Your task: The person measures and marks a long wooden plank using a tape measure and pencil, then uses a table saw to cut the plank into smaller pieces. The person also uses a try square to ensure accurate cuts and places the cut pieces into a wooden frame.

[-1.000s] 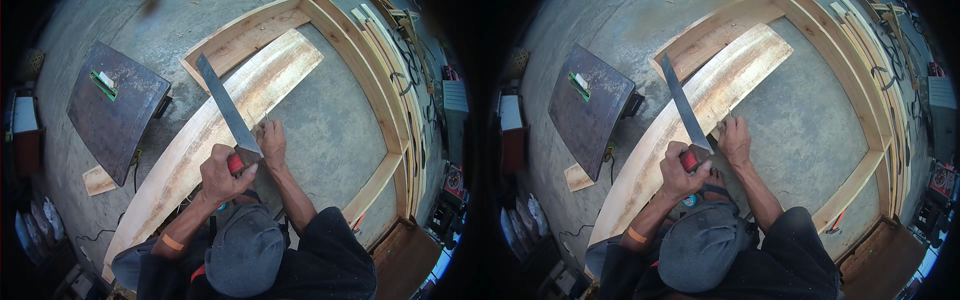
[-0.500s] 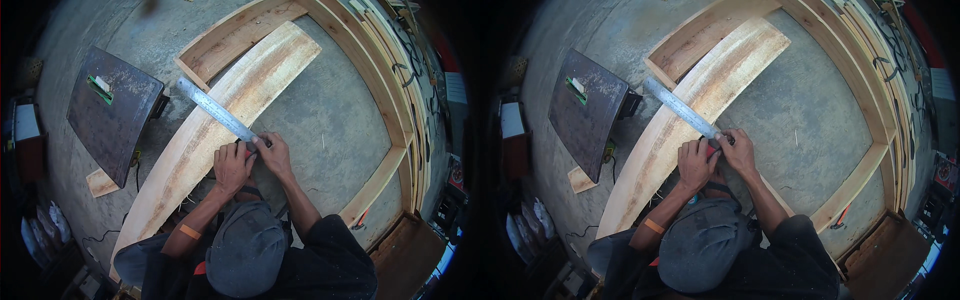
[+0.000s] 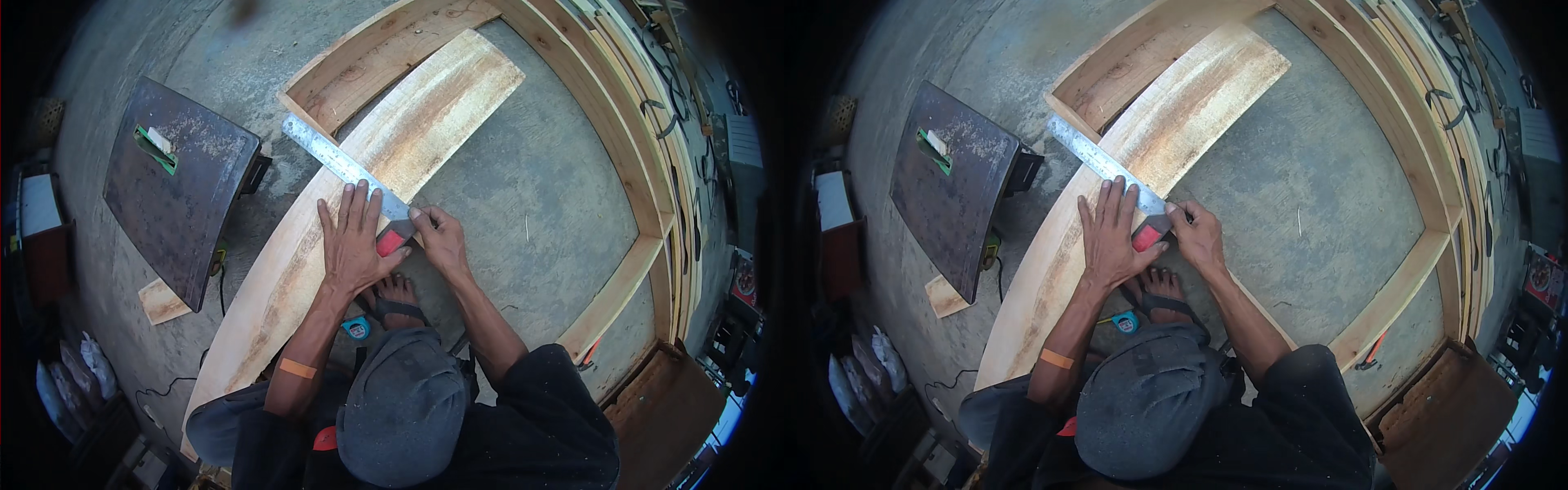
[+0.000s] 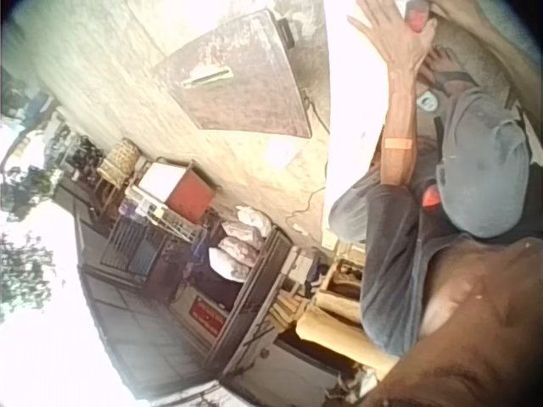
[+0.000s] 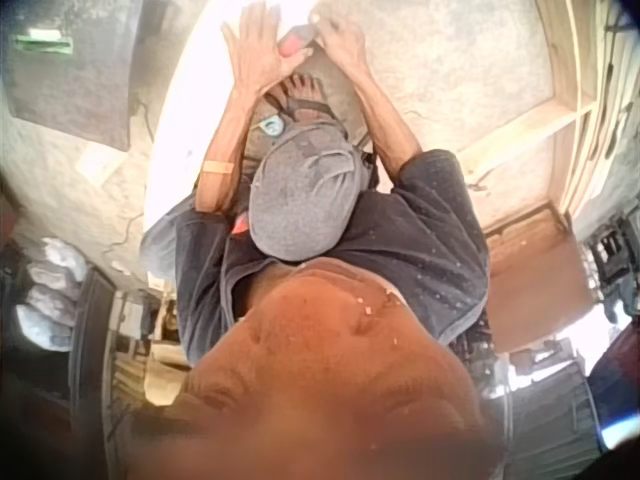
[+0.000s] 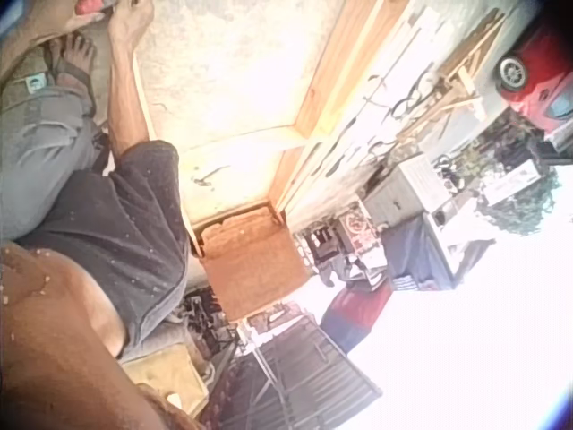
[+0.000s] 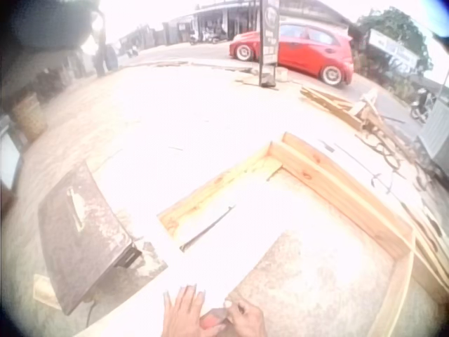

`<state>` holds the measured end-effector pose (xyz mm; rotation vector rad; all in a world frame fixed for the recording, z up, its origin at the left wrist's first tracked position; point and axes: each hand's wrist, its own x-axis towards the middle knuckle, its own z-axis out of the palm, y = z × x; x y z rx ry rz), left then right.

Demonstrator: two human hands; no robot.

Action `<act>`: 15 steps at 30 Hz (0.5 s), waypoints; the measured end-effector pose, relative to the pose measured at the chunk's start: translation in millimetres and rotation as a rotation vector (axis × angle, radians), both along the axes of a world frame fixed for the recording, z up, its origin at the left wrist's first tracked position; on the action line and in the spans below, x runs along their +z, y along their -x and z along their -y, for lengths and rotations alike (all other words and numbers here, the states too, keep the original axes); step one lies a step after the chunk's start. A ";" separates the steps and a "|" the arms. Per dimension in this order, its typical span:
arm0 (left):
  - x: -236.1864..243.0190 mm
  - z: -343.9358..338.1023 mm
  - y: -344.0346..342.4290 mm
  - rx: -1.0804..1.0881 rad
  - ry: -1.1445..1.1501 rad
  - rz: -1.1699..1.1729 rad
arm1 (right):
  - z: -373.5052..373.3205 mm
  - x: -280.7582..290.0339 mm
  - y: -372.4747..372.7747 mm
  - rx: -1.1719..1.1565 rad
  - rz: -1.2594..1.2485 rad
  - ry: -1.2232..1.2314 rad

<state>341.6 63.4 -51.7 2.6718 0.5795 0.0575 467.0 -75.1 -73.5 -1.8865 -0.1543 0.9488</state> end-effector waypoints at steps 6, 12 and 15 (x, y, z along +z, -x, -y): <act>-10.2 -5.2 1.5 -0.012 -0.016 0.008 | 1.0 -6.3 0.7 0.006 0.005 -0.034; -8.5 -4.0 1.0 -0.008 0.021 -0.010 | 0.2 -7.6 4.8 -0.079 -0.058 -0.112; -8.3 -3.8 1.7 0.003 0.020 -0.012 | 1.5 -12.7 3.4 -0.072 -0.083 -0.116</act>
